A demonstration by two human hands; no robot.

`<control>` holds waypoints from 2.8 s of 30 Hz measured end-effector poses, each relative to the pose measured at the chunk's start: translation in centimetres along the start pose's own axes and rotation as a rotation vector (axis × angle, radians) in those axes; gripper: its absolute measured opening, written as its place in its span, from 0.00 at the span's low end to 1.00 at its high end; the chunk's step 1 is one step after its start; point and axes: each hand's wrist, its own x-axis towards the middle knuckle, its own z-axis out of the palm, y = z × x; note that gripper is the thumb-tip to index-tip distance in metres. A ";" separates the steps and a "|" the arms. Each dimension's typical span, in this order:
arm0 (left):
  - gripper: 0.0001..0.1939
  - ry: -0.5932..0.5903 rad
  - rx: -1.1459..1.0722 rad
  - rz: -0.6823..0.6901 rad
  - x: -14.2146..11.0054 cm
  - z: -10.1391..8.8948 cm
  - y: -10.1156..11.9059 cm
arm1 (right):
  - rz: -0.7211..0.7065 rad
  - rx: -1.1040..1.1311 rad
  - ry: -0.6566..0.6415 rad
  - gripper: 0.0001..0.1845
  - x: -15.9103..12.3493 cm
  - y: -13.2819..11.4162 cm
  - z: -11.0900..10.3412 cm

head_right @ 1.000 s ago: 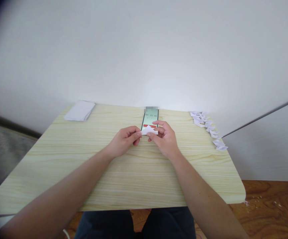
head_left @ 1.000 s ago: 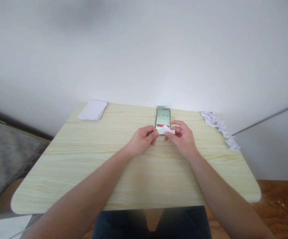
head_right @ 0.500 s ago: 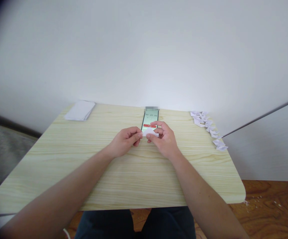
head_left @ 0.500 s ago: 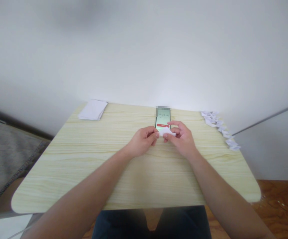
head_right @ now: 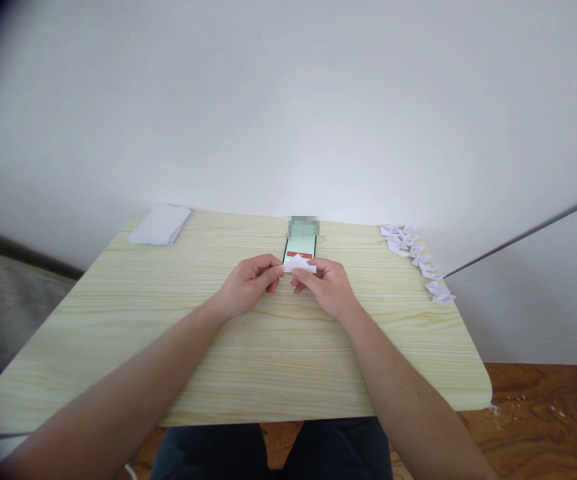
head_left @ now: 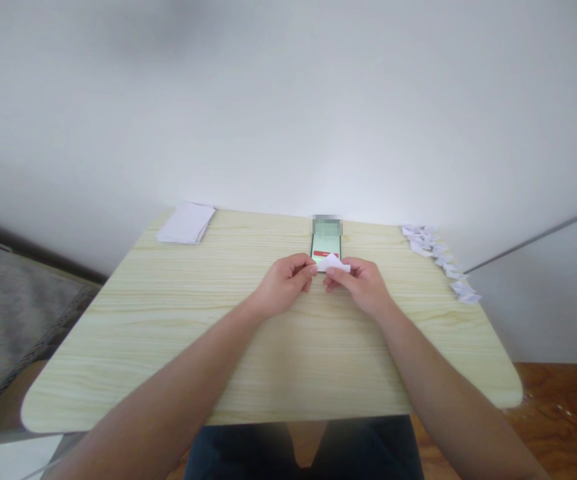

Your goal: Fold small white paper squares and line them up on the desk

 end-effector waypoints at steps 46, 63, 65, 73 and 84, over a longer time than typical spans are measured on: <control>0.14 0.100 -0.030 -0.071 0.0 -0.5 0.2 | 0.004 -0.022 0.038 0.21 0.1 0.1 -0.1; 0.10 0.056 -0.391 -0.054 0.5 -0.4 -0.1 | -0.053 -0.054 -0.012 0.19 -0.1 -0.2 0.0; 0.10 0.063 -0.405 -0.062 0.5 -0.4 -0.1 | -0.063 -0.009 -0.001 0.16 -0.1 -0.1 0.1; 0.10 0.061 -0.483 -0.144 0.6 0.0 0.4 | -0.094 0.111 -0.023 0.20 -0.3 0.5 0.7; 0.19 0.002 -0.540 -0.169 0.4 0.1 0.1 | -0.125 0.135 -0.030 0.16 -0.2 0.5 0.7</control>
